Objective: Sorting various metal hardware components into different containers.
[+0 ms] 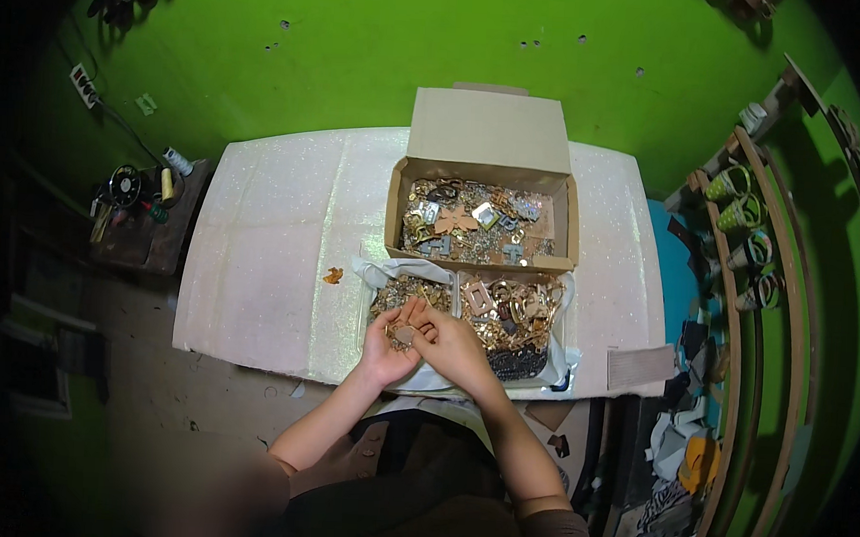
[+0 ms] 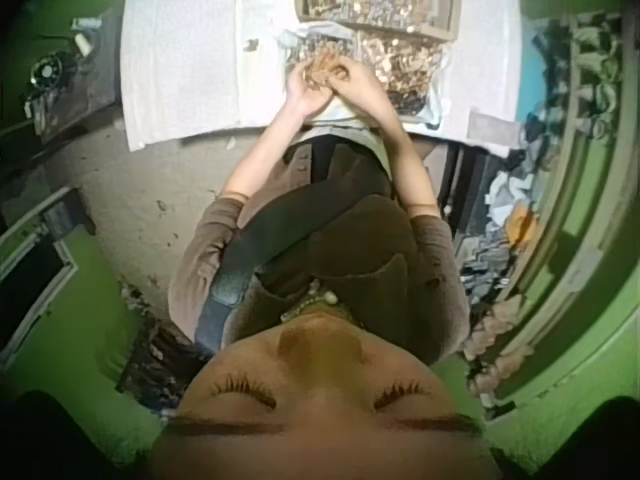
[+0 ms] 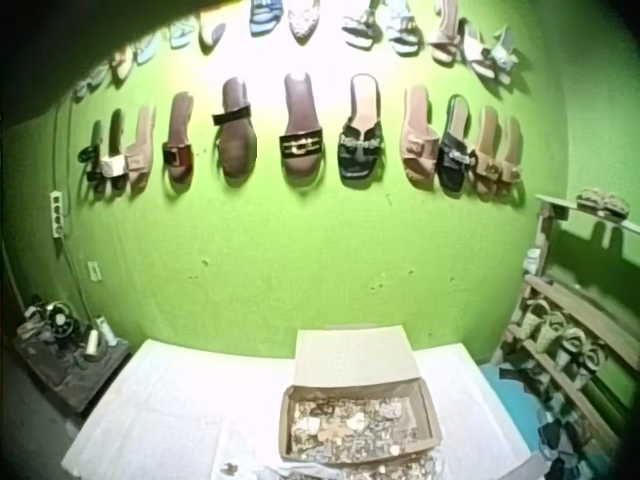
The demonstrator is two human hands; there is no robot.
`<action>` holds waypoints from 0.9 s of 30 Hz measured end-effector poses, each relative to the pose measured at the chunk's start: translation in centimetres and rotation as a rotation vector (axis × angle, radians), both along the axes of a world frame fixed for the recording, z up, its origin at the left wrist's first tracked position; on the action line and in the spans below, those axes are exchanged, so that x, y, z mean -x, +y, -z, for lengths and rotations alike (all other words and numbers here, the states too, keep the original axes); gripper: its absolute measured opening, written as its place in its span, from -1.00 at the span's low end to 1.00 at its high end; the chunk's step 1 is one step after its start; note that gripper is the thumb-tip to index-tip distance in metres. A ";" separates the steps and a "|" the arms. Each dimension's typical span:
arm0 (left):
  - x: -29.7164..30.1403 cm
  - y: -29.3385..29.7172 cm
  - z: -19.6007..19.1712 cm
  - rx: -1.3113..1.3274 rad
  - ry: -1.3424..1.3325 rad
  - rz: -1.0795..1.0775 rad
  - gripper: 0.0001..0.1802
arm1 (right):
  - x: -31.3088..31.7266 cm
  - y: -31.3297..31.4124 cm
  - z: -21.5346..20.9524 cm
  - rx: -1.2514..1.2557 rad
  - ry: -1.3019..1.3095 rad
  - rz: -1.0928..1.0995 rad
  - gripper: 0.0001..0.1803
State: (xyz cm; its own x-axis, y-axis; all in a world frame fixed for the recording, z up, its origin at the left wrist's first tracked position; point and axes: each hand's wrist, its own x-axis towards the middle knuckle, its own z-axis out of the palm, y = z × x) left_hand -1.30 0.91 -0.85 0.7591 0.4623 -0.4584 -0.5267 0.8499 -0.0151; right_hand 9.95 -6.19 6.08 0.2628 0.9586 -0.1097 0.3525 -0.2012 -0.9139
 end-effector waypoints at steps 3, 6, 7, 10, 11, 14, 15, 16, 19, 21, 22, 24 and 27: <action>0.0 -0.1 -0.2 -0.017 0.021 -0.017 -0.60 | 0.5 -0.3 0.5 -0.155 -0.162 0.013 -0.82; 0.0 -0.2 -0.4 -0.044 -0.003 -0.021 -0.60 | 0.6 -0.8 0.5 -0.144 -0.079 0.035 -0.81; -0.1 -0.3 -0.5 -0.019 0.003 -0.040 -0.60 | 0.5 -0.8 0.8 -0.162 0.032 0.088 -0.81; -0.1 -0.6 -0.9 0.017 0.031 -0.066 -0.61 | -0.3 -0.8 1.1 -0.181 -0.037 0.049 -0.80; -0.3 -0.7 -1.0 0.018 0.045 -0.051 -0.61 | -0.5 -0.8 1.0 -0.225 -0.140 0.031 -0.80; -0.4 -1.3 -0.4 0.013 0.038 -0.048 -0.64 | -0.5 -1.2 1.4 -0.187 -0.231 0.007 -0.77; -0.4 -1.5 -0.4 0.012 0.033 -0.052 -0.66 | -0.4 -1.3 1.3 -0.171 -0.271 0.010 -0.75; -0.5 -1.5 -0.2 0.015 0.035 -0.050 -0.66 | -0.5 -1.3 0.9 -0.166 -0.226 0.023 -0.71; -0.6 -1.5 0.0 0.022 0.057 -0.067 -0.67 | -0.8 -1.6 1.2 -0.050 -0.028 0.103 -0.68; -0.7 -1.3 -0.3 0.018 0.021 -0.114 -0.66 | -1.2 -1.8 1.3 -0.037 -0.011 0.107 -0.69; -0.7 -1.3 -0.4 0.007 0.068 -0.115 -0.65 | -1.4 -1.9 1.8 -0.005 0.062 0.096 -0.70; -0.9 -1.2 -0.5 0.000 0.060 -0.122 -0.65 | -1.8 -2.1 2.9 0.019 0.137 0.090 -0.71; -1.1 -1.2 -0.4 0.005 0.031 -0.142 -0.66 | -1.6 -2.4 4.0 -0.037 0.538 0.102 -0.73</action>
